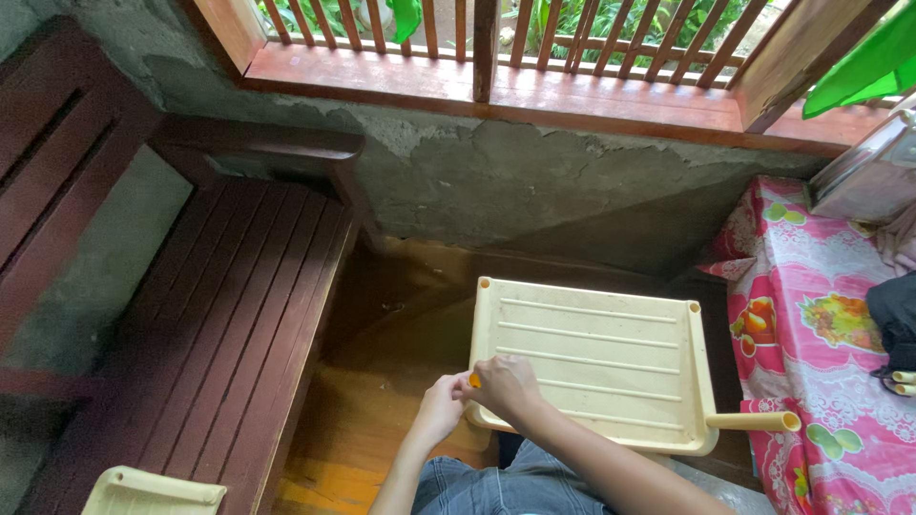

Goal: The person assembles a small plastic stool by inserting four cylindrical legs into the underside of the seat. They then pick up a second stool seat and place it on top of the assembled stool.

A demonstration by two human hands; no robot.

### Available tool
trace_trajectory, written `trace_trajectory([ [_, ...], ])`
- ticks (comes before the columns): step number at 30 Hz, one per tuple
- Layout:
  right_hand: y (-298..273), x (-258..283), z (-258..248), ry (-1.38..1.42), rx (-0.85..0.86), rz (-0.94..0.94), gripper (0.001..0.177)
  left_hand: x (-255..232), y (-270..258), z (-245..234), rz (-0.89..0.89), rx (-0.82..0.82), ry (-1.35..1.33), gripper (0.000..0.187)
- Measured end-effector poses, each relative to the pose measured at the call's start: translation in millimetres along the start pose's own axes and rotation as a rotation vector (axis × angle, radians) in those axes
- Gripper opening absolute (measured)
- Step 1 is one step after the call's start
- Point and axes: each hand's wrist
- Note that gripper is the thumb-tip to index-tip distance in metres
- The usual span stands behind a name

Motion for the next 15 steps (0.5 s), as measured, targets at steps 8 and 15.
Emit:
trace_trajectory([
  [8,-8,-14,-41,0.097,0.040,-0.212,0.043,1,4,-6,0.012,0.057,0.086,0.045],
  [15,4,-18,-27,0.070,0.067,-0.298,0.039,19,11,-3,0.053,0.049,0.062,0.044],
])
Point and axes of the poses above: each hand's wrist, its own y-axis towards the middle knuckle, its own z-axis out of the palm, x = y × z, and after that the axes turned 9 degrees about y, right-handed
